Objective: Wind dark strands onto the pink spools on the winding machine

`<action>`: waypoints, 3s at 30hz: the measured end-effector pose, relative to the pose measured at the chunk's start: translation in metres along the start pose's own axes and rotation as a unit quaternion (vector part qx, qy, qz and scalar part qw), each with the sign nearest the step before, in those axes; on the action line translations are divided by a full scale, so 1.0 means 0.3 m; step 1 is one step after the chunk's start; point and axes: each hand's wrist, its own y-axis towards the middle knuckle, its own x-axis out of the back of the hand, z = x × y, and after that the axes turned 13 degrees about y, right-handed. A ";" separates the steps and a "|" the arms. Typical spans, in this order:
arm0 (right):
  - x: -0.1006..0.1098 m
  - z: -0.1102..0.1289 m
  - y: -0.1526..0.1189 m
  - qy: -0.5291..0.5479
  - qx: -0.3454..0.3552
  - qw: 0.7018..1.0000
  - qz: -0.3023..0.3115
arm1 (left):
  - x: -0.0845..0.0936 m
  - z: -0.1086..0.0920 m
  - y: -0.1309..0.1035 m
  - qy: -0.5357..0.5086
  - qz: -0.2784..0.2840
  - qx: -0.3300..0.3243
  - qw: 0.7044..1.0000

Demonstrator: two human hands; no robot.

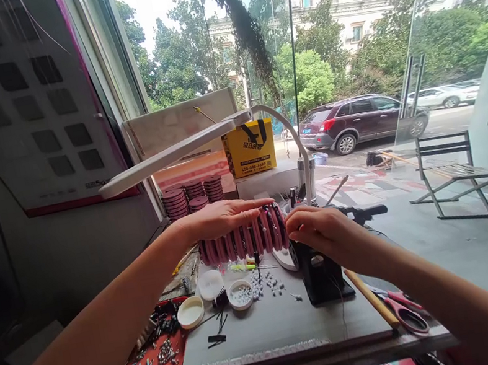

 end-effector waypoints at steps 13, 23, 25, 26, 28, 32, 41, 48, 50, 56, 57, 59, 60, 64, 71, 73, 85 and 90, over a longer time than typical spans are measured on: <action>0.003 0.011 0.012 -0.006 0.007 1.000 0.019 | -0.003 0.011 0.011 -0.049 0.008 -0.012 0.999; 0.005 0.014 0.013 -0.021 0.011 0.999 0.030 | -0.001 0.007 0.009 -0.051 0.010 -0.003 0.999; 0.009 0.012 0.013 -0.023 0.012 0.999 0.035 | -0.003 0.009 0.011 -0.054 0.010 0.001 0.999; 0.010 0.011 0.013 -0.026 0.015 0.999 0.036 | -0.004 0.010 0.012 -0.054 0.011 0.004 0.998; 0.011 0.008 0.012 -0.035 0.021 0.998 0.038 | -0.005 0.010 0.014 -0.054 0.013 0.009 0.998; 0.000 0.010 0.004 -0.067 0.035 0.997 0.024 | -0.003 0.007 0.013 -0.049 0.015 0.011 0.999; -0.073 -0.018 -0.016 -0.097 0.084 0.990 -0.067 | -0.008 -0.022 -0.023 0.075 -0.020 0.016 0.997; -0.180 -0.024 -0.060 -0.189 0.139 0.957 -0.168 | -0.055 -0.052 -0.076 0.196 -0.115 -0.024 0.973; -0.235 -0.012 -0.090 -0.214 0.122 0.957 -0.151 | -0.067 -0.061 -0.090 0.219 -0.133 -0.024 0.966; -0.326 -0.036 -0.147 -0.287 -0.106 0.948 0.088 | -0.083 -0.069 -0.103 0.237 -0.155 -0.020 0.959; -0.319 -0.041 -0.148 -0.282 -0.154 0.940 0.110 | -0.082 -0.067 -0.100 0.237 -0.153 -0.023 0.959; -0.298 -0.050 -0.145 -0.280 -0.221 0.924 0.138 | -0.078 -0.060 -0.090 0.229 -0.147 -0.027 0.962; -0.289 -0.053 -0.142 -0.286 -0.237 0.917 0.147 | -0.076 -0.057 -0.085 0.223 -0.141 -0.028 0.964; -0.288 -0.065 -0.126 -0.324 -0.248 0.895 0.182 | -0.068 -0.046 -0.069 0.195 -0.121 -0.028 0.973; -0.326 -0.071 -0.114 -0.342 -0.238 0.889 0.190 | -0.061 -0.046 -0.072 0.190 -0.117 -0.026 0.974; -0.332 -0.073 -0.118 -0.341 -0.233 0.891 0.189 | -0.060 -0.046 -0.072 0.188 -0.114 -0.022 0.975; -0.052 0.119 -0.028 -0.179 -0.098 0.979 -0.007 | -0.035 -0.035 -0.060 0.071 -0.084 -0.014 0.994; 0.000 0.110 0.067 -0.199 -0.108 0.974 0.022 | -0.026 -0.030 -0.057 0.037 -0.076 -0.013 0.996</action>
